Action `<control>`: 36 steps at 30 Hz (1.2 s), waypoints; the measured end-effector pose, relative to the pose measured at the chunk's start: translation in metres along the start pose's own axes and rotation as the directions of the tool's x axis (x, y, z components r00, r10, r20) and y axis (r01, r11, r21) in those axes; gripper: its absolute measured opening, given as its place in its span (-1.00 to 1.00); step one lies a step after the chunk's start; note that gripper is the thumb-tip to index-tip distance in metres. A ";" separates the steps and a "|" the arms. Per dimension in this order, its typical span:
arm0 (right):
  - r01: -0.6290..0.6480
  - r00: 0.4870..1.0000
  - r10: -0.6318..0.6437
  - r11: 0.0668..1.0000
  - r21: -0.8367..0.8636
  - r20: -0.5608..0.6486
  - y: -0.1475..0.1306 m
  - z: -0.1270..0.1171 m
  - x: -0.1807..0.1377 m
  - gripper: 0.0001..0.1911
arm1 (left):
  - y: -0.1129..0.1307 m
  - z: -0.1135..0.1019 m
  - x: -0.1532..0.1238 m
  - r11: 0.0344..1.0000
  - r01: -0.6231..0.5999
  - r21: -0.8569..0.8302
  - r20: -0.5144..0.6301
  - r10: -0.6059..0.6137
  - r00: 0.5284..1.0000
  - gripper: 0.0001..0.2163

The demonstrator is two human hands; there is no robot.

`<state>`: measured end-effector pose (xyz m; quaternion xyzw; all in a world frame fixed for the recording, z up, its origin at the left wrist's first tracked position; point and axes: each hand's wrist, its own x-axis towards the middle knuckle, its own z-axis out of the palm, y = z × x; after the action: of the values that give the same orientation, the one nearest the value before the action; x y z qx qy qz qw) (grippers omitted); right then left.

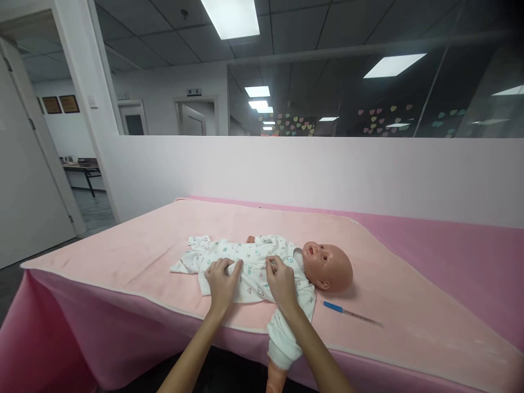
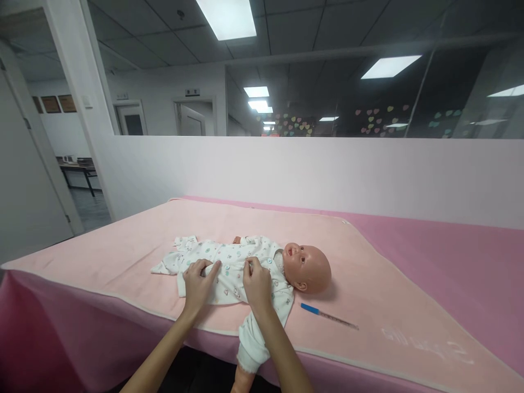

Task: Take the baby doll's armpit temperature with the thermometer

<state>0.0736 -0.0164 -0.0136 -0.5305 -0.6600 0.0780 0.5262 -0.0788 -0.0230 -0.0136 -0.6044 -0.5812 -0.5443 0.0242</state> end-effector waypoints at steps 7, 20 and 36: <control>0.002 1.000 -0.002 1.000 -0.006 -0.024 0.002 0.001 0.001 -0.68 | 0.004 -0.003 0.000 0.997 0.004 -0.074 0.054 0.000 0.999 -0.72; -0.326 0.933 0.352 0.916 0.235 -0.076 0.030 -0.090 -0.065 -0.57 | 0.002 0.002 0.005 0.980 -0.019 -0.196 0.049 0.029 0.998 -0.82; -0.285 0.954 0.298 0.913 -0.291 0.001 0.053 -0.201 -0.054 -0.65 | -0.009 0.002 0.009 0.998 0.000 -0.068 0.047 0.003 0.999 -0.76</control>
<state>0.2569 -0.1277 0.0054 -0.6918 -0.5895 0.0710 0.4109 -0.0861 -0.0127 -0.0137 -0.6178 -0.5623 -0.5496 -0.0096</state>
